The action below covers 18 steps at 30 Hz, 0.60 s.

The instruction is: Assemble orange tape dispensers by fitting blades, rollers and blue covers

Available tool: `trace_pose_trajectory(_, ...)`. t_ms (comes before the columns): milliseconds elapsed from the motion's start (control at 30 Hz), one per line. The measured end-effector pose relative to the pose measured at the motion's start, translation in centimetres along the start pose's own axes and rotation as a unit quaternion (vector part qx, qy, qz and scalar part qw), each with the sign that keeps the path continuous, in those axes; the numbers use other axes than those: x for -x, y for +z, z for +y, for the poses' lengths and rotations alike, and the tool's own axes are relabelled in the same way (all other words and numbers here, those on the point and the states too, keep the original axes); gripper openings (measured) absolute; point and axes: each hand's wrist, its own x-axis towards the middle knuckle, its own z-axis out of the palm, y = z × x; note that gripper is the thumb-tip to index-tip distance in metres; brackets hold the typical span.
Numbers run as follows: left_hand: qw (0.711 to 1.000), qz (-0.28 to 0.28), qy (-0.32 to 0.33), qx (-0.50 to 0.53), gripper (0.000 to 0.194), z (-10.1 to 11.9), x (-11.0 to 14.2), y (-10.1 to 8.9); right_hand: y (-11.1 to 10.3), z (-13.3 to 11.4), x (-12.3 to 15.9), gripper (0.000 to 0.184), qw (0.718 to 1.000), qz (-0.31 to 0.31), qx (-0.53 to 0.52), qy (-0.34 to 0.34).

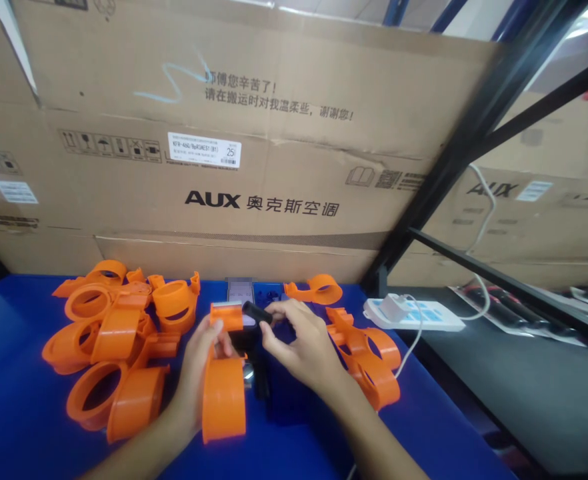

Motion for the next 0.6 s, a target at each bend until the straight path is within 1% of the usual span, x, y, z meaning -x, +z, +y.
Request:
trace_pose_trajectory(100, 0.997, -0.038, 0.039, -0.051, 0.028, -0.09, 0.2, 0.2, 0.56, -0.71, 0.3, 0.012, 1.0, 0.007, -0.003, -0.024)
trace_pose_trajectory(233, 0.988, -0.076, 0.067, -0.115, 0.04, -0.27, 0.63, 0.15, 0.81, -0.8, 0.43, 0.015, 0.998, 0.014, 0.015, -0.062)
trace_pose_trajectory(333, 0.987, -0.082, 0.063, -0.12, 0.043, -0.59, 0.69, -0.09, 0.65, -0.56, 0.39, 0.016, 0.996, 0.01, 0.03, -0.087)
trace_pose_trajectory(433, 0.987, -0.086, 0.055, -0.123, 0.042, -0.78, 0.63, -0.25, 0.54, -0.43, 0.34, 0.017, 0.994, -0.007, 0.033, -0.104)
trace_pose_trajectory(533, 0.984, -0.089, 0.062, -0.144, 0.039, -0.69, 0.52, -0.28, 0.53, -0.42, 0.29, 0.019, 0.994, -0.019, 0.027, -0.105)
trace_pose_trajectory(600, 0.984, -0.097, 0.053, -0.139, 0.038, -0.62, 0.32, -0.29, 0.54, -0.49, 0.23, 0.019, 0.995, -0.021, 0.013, -0.1)
